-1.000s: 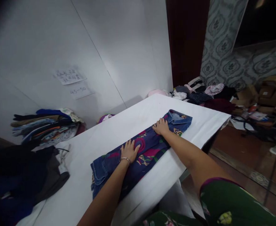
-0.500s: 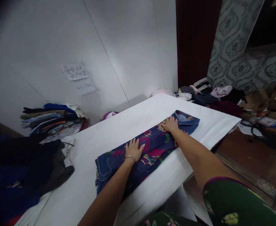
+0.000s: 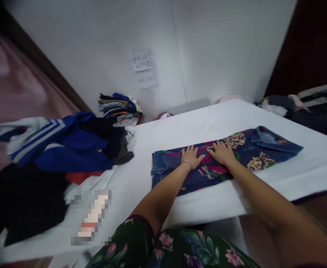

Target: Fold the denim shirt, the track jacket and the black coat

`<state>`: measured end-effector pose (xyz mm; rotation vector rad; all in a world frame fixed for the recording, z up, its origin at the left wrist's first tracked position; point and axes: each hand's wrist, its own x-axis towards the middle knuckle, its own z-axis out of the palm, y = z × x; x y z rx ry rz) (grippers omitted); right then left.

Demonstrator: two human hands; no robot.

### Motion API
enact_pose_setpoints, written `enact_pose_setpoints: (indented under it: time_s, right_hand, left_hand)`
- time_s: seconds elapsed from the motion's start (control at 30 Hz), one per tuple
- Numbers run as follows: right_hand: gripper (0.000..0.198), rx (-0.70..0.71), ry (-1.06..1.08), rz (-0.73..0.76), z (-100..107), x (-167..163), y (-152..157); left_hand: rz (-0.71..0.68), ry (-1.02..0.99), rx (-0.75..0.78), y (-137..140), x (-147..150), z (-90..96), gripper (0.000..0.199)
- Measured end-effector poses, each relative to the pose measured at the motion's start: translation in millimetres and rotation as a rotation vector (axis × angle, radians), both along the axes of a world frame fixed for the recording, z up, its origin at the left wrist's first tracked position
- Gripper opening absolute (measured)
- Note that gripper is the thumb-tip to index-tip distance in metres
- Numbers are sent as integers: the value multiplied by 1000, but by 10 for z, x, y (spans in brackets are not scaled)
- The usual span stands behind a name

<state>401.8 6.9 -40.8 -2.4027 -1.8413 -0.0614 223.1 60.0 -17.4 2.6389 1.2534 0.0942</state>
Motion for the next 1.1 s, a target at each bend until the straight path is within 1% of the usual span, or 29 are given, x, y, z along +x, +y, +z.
enact_pose_setpoints:
  time_s: [0.1,0.17,0.27,0.33,0.37,0.47,0.5,0.57,0.63,0.67,0.73,0.83,1.0,1.1]
  right_hand:
    - [68,11,-2,16,-78,55,-3]
    - [68,29,-6,21,-80,93,9]
    - [68,60,-1,25,-71,128,-6]
    - [67,93,23,37,-61,142,-38]
    - [66,120,37,44,-50,140,-58]
    - [57,243,68,76,29,24,-129]
    - [54,273,93,122,69,-69,-152]
    - [51,269,182,301,158,-335,-190]
    - [54,187,268,533,237,-662,-208]
    - [56,149,279,612,267,-820,-209]
    - [59,85,262,696,300,-1081,-198]
    - [57,46,201,694,285,-1278,-159]
    - [48,80,120,633,210,-1335,-84]
    - [44,82,65,570,255,-1374,-69]
  left_hand:
    - [9,16,-34,-67,-55,51,75]
    - [-11,30,-33,-136,-185,107,71]
    - [-65,16,-17,-236,-576,206,58]
    - [-36,-54,15,-285,-955,258,47]
    - [17,-112,42,-304,-1164,272,42]
    - [288,-327,139,-359,-1757,241,32]
    - [368,-378,151,-379,-1913,208,29]
    - [422,-433,141,-416,-2123,128,28]
    - [388,-459,133,-438,-2195,56,29]
    - [355,-463,137,-438,-2190,31,29]
    - [284,-443,153,-416,-2132,6,31]
    - [212,-356,154,-341,-2023,3,32]
    - [163,-276,166,-232,-1919,15,25]
    - [162,-274,201,-206,-1886,101,21]
